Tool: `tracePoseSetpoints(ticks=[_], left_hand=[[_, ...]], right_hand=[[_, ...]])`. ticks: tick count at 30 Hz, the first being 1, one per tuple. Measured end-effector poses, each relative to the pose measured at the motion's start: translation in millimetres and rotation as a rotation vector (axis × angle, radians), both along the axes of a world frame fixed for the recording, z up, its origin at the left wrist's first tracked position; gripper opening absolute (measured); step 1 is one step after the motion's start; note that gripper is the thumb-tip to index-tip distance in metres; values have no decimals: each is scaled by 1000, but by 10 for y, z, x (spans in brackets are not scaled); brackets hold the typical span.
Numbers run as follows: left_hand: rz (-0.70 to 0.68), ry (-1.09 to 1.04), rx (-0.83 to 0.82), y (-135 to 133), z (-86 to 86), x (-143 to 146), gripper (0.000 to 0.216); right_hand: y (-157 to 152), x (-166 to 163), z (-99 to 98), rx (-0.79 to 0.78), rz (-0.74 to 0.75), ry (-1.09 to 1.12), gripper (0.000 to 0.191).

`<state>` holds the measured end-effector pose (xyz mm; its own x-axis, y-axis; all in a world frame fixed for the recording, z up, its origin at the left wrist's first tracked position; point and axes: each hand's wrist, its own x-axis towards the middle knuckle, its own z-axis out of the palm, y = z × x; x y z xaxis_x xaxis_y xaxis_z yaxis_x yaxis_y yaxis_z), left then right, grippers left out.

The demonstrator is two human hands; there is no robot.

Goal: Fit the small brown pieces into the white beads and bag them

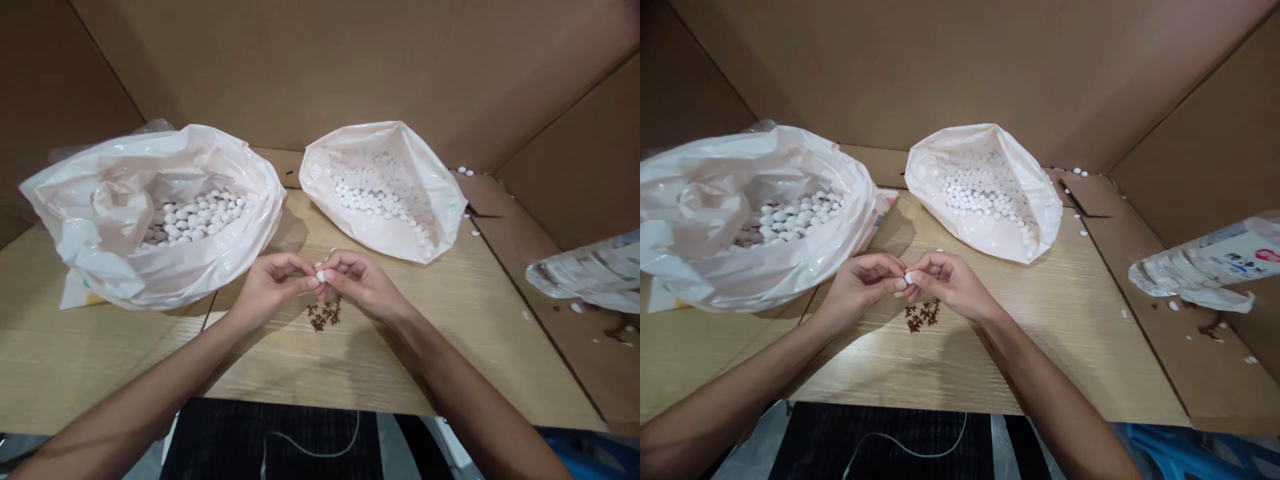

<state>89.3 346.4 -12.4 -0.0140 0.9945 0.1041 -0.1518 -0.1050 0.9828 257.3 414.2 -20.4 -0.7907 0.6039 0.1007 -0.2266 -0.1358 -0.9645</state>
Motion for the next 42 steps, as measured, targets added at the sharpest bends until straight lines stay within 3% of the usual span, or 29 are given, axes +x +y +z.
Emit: tracePoseSetpoints(ticks=[17, 21, 28, 34, 42], left_hand=[[85, 64, 13, 30, -58, 32, 12], [48, 69, 2, 52, -87, 4, 16], [93, 278, 57, 23, -82, -15, 15], [118, 576, 157, 13, -113, -60, 18], [134, 686, 188, -4, -84, -94, 15]], right_hand=[[34, -35, -10, 94, -84, -72, 19], [122, 16, -23, 222, -146, -138, 17], [295, 137, -65, 479, -350, -292, 15], [341, 157, -68, 652, -374, -416, 10], [362, 195, -34, 835, -416, -621, 14]])
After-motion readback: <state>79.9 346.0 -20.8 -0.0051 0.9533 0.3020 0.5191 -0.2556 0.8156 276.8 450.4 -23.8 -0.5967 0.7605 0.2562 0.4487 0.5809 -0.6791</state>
